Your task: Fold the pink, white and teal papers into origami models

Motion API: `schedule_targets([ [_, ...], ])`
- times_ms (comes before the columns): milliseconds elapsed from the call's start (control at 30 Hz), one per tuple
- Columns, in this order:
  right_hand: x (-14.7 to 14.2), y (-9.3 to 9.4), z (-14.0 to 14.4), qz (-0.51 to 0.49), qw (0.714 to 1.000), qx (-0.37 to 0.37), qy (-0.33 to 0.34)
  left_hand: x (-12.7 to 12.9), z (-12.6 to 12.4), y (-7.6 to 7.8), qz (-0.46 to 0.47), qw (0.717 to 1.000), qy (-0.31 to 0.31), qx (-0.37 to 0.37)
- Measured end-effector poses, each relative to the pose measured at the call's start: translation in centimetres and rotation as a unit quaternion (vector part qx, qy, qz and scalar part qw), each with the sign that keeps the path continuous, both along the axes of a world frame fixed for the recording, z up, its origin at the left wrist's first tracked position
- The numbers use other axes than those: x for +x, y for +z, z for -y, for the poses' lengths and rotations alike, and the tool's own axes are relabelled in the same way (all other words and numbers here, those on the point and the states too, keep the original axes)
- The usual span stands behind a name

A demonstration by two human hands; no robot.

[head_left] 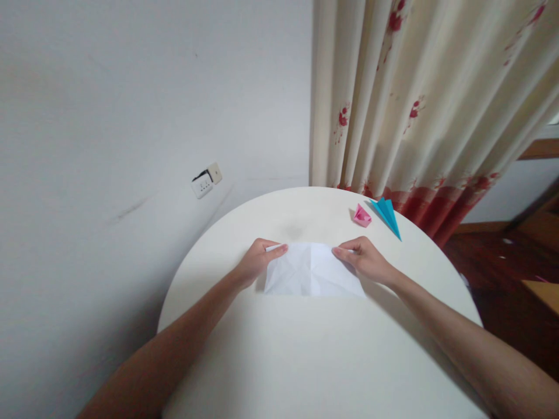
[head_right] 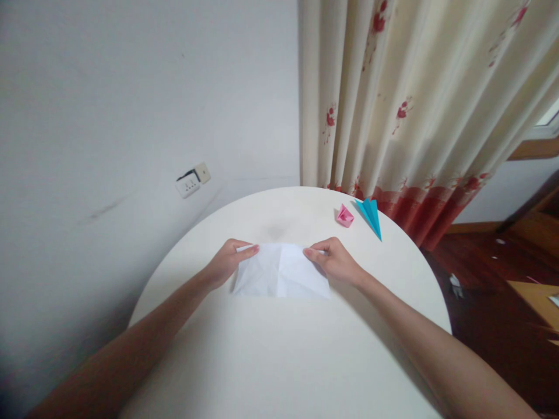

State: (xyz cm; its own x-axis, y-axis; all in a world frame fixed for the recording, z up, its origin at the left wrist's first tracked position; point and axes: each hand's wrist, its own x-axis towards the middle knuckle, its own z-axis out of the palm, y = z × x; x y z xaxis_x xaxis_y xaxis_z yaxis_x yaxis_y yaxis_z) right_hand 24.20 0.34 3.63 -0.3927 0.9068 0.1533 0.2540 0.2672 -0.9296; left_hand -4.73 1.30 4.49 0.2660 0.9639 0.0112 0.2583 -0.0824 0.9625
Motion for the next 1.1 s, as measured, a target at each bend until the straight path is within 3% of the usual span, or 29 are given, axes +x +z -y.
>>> schedule_targets([
  [133,-0.4,-0.4,0.0,-0.009,0.999,-0.019,-0.026,0.5,0.0,-0.8,0.037,0.999,0.001,-0.037],
  [267,-1.2,-0.8,0.3,-0.019,0.999,-0.032,-0.017,0.9,0.1,-1.1,0.002,1.0,0.014,-0.012],
  [433,-2.7,-1.8,1.1,-0.03,0.998,-0.013,-0.057,1.8,0.8,-0.9,-0.038,0.999,-0.022,0.012],
  [567,-3.7,-2.1,1.8,-0.041,0.992,0.037,-0.116,2.8,1.3,-1.5,0.021,0.997,-0.066,0.015],
  [700,-4.2,-1.9,2.3,-0.038,0.988,0.07,-0.129,3.6,1.6,-1.9,0.074,0.996,-0.053,0.015],
  [867,-4.4,-1.6,2.6,-0.051,0.99,0.049,-0.123,4.3,2.0,-1.6,0.111,0.992,-0.027,0.045],
  [967,-4.4,-1.7,2.5,-0.058,0.99,0.036,-0.12,4.4,2.2,-1.8,0.154,0.986,-0.035,0.053],
  [1100,-4.4,-1.8,2.4,-0.071,0.99,0.022,-0.118,4.1,2.1,-2.3,0.133,0.987,-0.062,0.072],
])
